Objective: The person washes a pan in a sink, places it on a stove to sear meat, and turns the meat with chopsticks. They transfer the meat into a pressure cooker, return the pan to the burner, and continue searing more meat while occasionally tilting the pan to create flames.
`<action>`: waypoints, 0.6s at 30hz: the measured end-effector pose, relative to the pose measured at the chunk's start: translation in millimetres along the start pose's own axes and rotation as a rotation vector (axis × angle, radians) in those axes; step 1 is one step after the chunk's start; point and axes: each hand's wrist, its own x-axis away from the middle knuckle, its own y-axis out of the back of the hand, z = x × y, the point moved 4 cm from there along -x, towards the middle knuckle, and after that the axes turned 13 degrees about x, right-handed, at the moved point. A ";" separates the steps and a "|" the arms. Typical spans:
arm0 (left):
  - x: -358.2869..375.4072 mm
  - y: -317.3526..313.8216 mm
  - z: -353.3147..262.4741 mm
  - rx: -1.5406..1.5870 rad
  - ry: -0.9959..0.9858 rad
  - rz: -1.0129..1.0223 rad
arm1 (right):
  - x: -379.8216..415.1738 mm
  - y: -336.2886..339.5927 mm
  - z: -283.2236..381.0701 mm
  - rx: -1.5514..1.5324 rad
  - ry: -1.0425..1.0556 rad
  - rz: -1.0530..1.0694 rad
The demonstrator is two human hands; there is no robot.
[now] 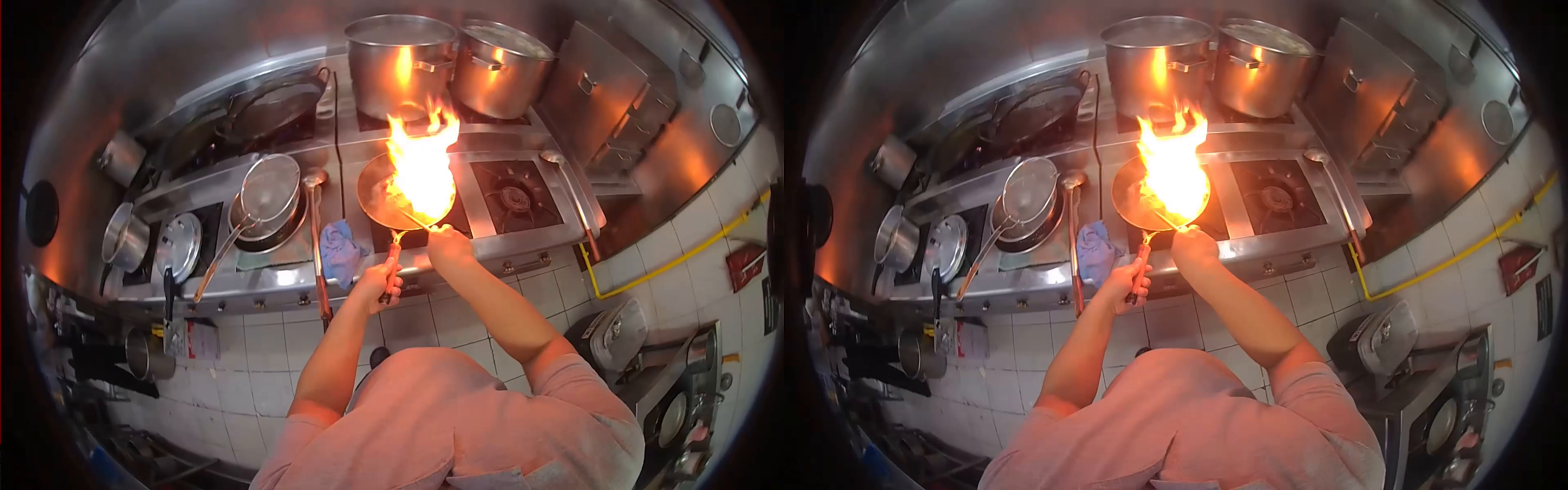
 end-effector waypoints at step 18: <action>-12.6 22.5 35.8 0.366 -0.049 0.035 | 117.9 -87.6 -103.0 -0.567 -0.092 -0.342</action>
